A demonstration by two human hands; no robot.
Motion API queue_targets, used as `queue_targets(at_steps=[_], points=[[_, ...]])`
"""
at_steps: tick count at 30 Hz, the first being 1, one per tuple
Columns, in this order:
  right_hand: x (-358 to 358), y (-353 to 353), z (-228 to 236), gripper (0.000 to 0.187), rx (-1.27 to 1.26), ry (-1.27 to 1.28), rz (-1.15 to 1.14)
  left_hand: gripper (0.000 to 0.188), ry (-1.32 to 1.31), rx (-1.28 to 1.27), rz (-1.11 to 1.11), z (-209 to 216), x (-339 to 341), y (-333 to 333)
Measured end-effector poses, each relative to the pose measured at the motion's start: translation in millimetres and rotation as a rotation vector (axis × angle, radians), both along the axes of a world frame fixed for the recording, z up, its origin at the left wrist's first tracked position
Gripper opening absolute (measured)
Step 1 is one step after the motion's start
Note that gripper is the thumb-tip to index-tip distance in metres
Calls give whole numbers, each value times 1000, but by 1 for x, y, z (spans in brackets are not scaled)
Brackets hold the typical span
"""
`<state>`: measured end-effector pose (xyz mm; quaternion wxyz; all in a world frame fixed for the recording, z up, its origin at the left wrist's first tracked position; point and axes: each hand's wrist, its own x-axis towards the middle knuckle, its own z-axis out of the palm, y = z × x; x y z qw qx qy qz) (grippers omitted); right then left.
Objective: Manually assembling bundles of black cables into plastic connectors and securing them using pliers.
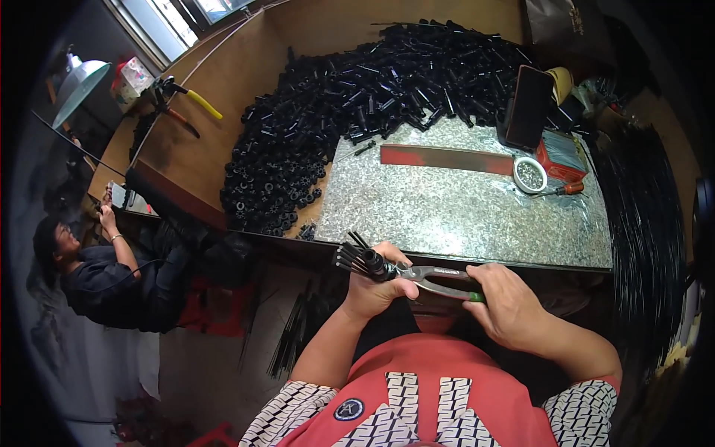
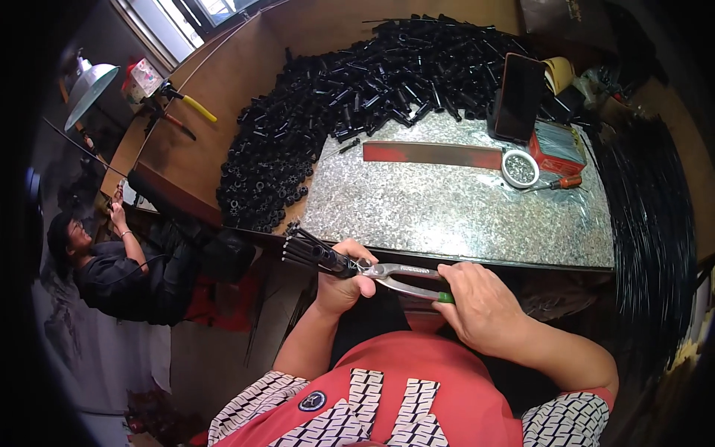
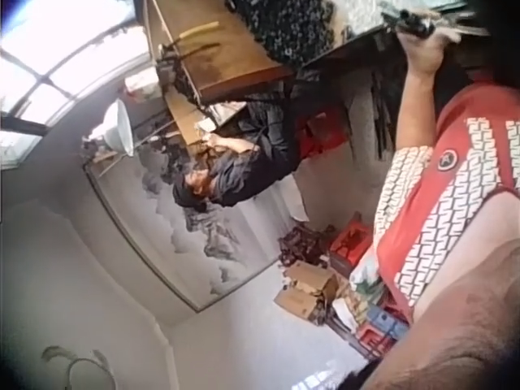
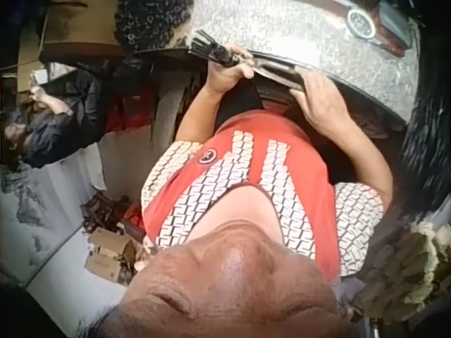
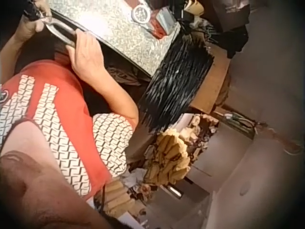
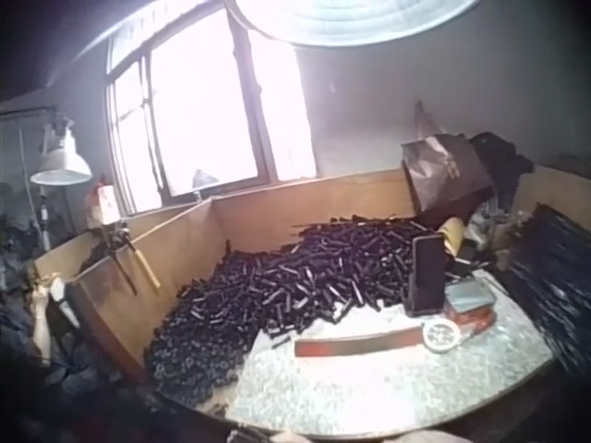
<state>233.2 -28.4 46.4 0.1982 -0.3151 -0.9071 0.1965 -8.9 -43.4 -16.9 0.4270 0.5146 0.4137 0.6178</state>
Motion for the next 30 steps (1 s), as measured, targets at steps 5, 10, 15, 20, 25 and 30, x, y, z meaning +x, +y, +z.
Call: queue_targets(at_steps=[5,10,15,20,25,30], points=[[6,-5,12,20,-1252,84,31,63,-58,-2,-200,7,-7,-4],[-1,-6,-3,26,-1507,28,24,65,-20,66,-170,2,-8,-3],[-4,-10,-9,44,14,68,13,65,12,10,-46,1,-6,-4],[12,-2,-17,21,-240,-48,159,68,-183,-58,-216,12,-8,-8],[22,-3,-38,21,-1930,238,125,63,-11,10,-291,6,-10,-1],[4,3,-1,42,-731,-84,60,56,64,58,-132,5,-6,2]])
